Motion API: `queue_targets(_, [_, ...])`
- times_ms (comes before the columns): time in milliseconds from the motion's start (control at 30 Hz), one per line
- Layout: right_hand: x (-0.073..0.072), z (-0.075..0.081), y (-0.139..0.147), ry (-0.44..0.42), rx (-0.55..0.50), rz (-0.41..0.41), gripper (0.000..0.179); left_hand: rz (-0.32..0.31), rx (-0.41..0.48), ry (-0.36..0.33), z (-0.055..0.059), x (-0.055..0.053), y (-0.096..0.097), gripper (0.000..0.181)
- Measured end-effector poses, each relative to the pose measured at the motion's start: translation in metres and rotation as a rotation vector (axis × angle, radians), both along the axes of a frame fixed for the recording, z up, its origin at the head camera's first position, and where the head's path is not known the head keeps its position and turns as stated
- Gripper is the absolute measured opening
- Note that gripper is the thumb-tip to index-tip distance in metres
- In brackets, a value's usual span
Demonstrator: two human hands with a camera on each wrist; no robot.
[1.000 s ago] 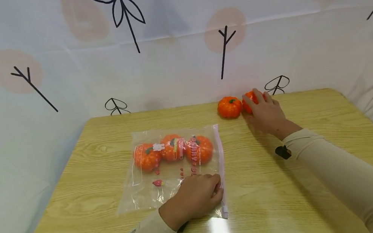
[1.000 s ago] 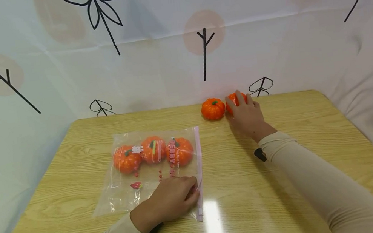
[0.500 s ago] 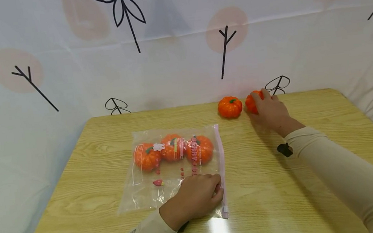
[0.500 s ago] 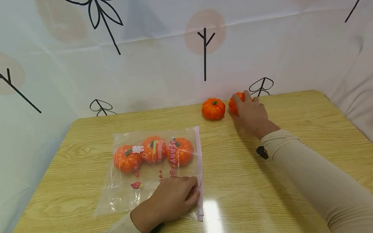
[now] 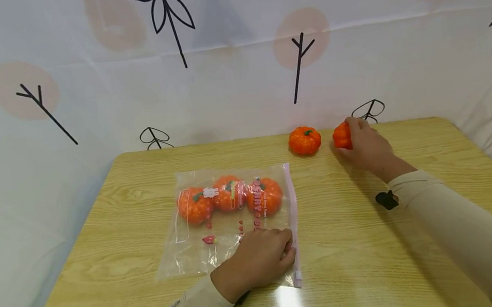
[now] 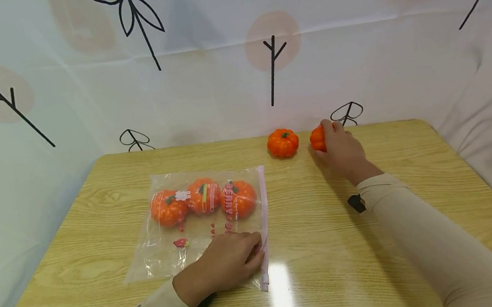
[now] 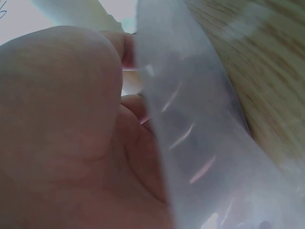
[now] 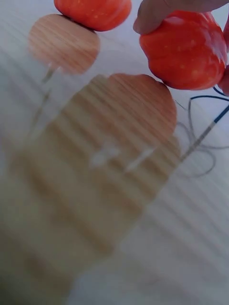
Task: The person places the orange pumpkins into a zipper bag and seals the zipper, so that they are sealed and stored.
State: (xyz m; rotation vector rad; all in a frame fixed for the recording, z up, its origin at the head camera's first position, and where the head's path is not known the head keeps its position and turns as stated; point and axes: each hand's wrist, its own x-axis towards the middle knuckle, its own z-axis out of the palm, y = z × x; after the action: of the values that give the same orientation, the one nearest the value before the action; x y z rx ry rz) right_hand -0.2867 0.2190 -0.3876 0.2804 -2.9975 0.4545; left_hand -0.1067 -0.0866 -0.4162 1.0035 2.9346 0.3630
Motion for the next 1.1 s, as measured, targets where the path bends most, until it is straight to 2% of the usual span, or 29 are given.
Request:
queue_targets(200, [0.008, -0.001, 0.004, 0.01, -0.028, 0.02, 0.086, 0.004, 0.002, -0.017, 0.001, 0.0, 0.001, 0.026])
queue_targets(600, [0.037, 0.006, -0.004, 0.004, -0.14, 0.011, 0.086, -0.007, 0.003, -0.017, 0.001, 0.0, 0.0, 0.026])
queue_targets(867, [0.053, 0.005, -0.012, 0.064, -0.211, 0.045, 0.082, -0.012, 0.008, -0.025, 0.001, 0.001, -0.001, 0.027])
queue_targets(1100, [0.069, 0.007, -0.02, 0.076, -0.245, 0.06, 0.082, -0.015, 0.009, -0.026, 0.001, 0.001, 0.0, 0.027])
